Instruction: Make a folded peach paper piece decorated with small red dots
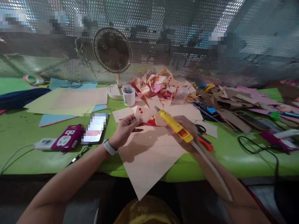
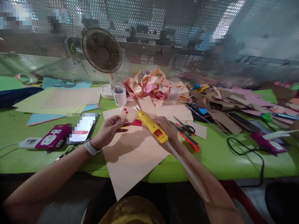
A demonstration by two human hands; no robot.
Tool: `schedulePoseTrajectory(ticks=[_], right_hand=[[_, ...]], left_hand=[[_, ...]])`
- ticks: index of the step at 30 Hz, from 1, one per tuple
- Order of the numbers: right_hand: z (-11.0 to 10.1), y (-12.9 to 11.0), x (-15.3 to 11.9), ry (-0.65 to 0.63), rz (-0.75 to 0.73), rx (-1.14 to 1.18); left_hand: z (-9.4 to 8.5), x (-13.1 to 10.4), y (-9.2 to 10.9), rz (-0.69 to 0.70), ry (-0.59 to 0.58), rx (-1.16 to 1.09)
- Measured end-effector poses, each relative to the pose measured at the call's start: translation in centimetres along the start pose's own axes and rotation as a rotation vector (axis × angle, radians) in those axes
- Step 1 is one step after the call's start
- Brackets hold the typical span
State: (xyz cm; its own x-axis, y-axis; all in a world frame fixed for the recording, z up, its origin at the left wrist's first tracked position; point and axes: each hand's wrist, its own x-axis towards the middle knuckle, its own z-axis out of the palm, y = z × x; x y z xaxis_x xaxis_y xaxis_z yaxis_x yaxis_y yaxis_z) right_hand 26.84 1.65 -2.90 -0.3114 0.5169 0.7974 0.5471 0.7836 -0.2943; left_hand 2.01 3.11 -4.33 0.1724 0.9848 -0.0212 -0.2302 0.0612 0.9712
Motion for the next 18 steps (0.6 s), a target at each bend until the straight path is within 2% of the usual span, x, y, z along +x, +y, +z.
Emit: schedulePoseTrajectory(ticks=[4,6,8,13,18], right_hand=[[-4.0,0.7,1.0,0.183,0.176,-0.113],[-6.4,2.6,0.8,0.256,0.233,-0.236],[-9.1,5.2,0.0,0.253,0.31,-0.301],[-14.5,12.3,-3.9,-0.004,0.492,-0.47],[-16.3,17.6,-8.0,-0.277,0.641,-0.462]], left_hand=[[-0.3,0.3,0.1,0.005,0.047,-0.014],[-0.4,0.4,0.2,0.001,0.069,0.0],[-0.4,0.5,0.3,0.003,0.082,0.003],[-0.5,0.9,0.4,0.005,0.097,0.001],[-0.3,1.2,0.6,-0.01,0.131,-0.006]])
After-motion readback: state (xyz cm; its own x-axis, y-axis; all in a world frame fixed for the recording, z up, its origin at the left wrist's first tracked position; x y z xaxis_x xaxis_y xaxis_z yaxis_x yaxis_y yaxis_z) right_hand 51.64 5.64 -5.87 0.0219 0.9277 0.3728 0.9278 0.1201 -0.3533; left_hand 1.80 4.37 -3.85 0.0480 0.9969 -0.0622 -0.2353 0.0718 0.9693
